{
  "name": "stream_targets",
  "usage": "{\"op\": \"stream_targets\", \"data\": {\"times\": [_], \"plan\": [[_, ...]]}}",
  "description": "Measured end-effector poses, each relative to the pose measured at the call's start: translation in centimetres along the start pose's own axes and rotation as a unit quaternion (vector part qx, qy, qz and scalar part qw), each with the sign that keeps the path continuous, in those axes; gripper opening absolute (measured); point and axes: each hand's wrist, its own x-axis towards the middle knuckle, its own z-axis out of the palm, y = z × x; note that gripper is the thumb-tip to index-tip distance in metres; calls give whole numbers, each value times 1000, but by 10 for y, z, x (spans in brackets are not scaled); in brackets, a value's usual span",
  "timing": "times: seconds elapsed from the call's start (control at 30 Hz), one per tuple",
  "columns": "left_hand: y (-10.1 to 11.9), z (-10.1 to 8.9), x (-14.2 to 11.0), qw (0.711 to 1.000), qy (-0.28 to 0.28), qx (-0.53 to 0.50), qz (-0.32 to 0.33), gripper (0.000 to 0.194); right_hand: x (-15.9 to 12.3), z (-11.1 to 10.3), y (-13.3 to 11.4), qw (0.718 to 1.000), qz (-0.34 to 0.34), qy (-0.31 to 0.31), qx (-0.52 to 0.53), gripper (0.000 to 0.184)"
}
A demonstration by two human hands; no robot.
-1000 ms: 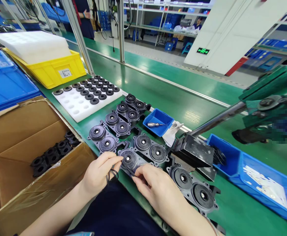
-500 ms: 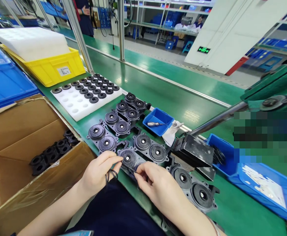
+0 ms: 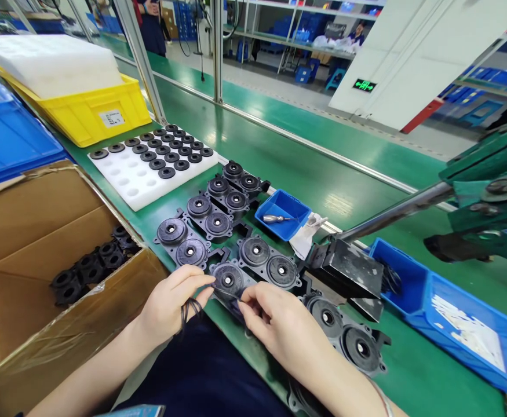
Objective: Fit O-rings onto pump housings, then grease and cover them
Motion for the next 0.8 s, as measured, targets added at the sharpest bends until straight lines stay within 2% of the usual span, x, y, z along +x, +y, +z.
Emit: {"op": "stream_targets", "data": {"times": [0.2,0.3,0.4,0.53,0.67,0.8], "plan": [[-14,-15,-6,997,61,3,-37,20,24,-8,-3,1000,7,15,11,17],[-22,-14,-18,996,74,18,-41,22,41,-6,3,999,38,-1,38,21],[-27,-7,-33,998,55,33,-17,28,52,-1,10,994,79,-33,72,24],[-30,7,-47,998,-2,32,50,41,57,3,14,991,100,-41,82,26],[-31,15,-47,992,-45,25,117,44,56,4,12,992,98,-36,64,26],[-35,18,-44,989,-59,30,130,43,57,5,10,994,90,-30,61,25]]}}
